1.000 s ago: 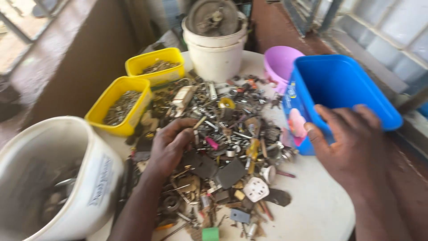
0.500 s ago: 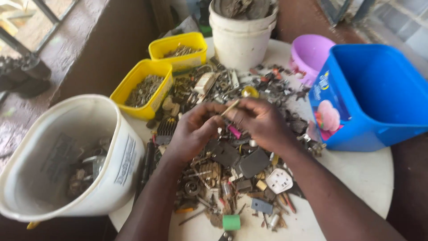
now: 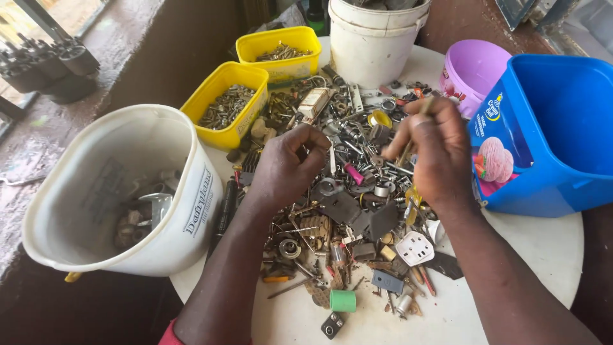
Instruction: Sorting through a pile of miscellaneous hardware and electrical components on a table
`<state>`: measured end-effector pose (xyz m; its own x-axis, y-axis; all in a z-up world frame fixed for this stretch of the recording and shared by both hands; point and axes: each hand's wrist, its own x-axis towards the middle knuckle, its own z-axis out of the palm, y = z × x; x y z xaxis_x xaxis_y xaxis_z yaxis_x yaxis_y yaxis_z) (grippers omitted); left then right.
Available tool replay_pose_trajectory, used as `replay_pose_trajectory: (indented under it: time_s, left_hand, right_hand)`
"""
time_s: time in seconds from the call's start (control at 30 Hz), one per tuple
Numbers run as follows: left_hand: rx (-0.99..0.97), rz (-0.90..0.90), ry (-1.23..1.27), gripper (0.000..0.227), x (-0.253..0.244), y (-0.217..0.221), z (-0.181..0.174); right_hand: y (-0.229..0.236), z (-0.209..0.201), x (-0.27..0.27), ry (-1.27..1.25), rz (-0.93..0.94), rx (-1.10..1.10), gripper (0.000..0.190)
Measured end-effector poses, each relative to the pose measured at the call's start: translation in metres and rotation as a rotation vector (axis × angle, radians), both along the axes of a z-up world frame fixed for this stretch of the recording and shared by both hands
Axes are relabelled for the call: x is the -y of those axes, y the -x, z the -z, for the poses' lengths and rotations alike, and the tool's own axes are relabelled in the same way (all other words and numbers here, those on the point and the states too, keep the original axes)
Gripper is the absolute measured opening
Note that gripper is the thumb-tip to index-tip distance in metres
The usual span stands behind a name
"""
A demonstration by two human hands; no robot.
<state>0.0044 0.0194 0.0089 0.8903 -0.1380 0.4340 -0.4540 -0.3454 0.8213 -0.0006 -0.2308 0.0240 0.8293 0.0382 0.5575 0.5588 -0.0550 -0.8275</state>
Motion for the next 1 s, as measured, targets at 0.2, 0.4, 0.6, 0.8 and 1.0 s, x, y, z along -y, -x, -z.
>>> replay_pose_trajectory:
  time_s: [0.2,0.4,0.6,0.8,1.0]
  left_hand:
    - [-0.077,-0.171,0.023,0.021,-0.006,-0.001,0.005]
    - [-0.137,-0.285,0.071,0.024,-0.011,0.004,-0.004]
    - [-0.086,-0.179,0.138,0.023,-0.015,-0.002,0.005]
    - [0.007,0.296,0.176,0.036,0.002,0.022,-0.022]
    - [-0.194,0.477,0.261,0.026,0.008,0.011,0.011]
  right_hand:
    - [0.030,-0.039,-0.016,1.111,-0.057,-0.433,0.018]
    - [0.027,-0.011,-0.013,1.523,0.198,-0.307,0.038]
    - [0.034,-0.044,-0.023,1.226,-0.019,-0.321,0.024]
    - [0.019,-0.038,0.004,0.515,-0.146,0.135,0.015]
    - [-0.014,0.028,0.012,0.018,-0.242,-0.094,0.018]
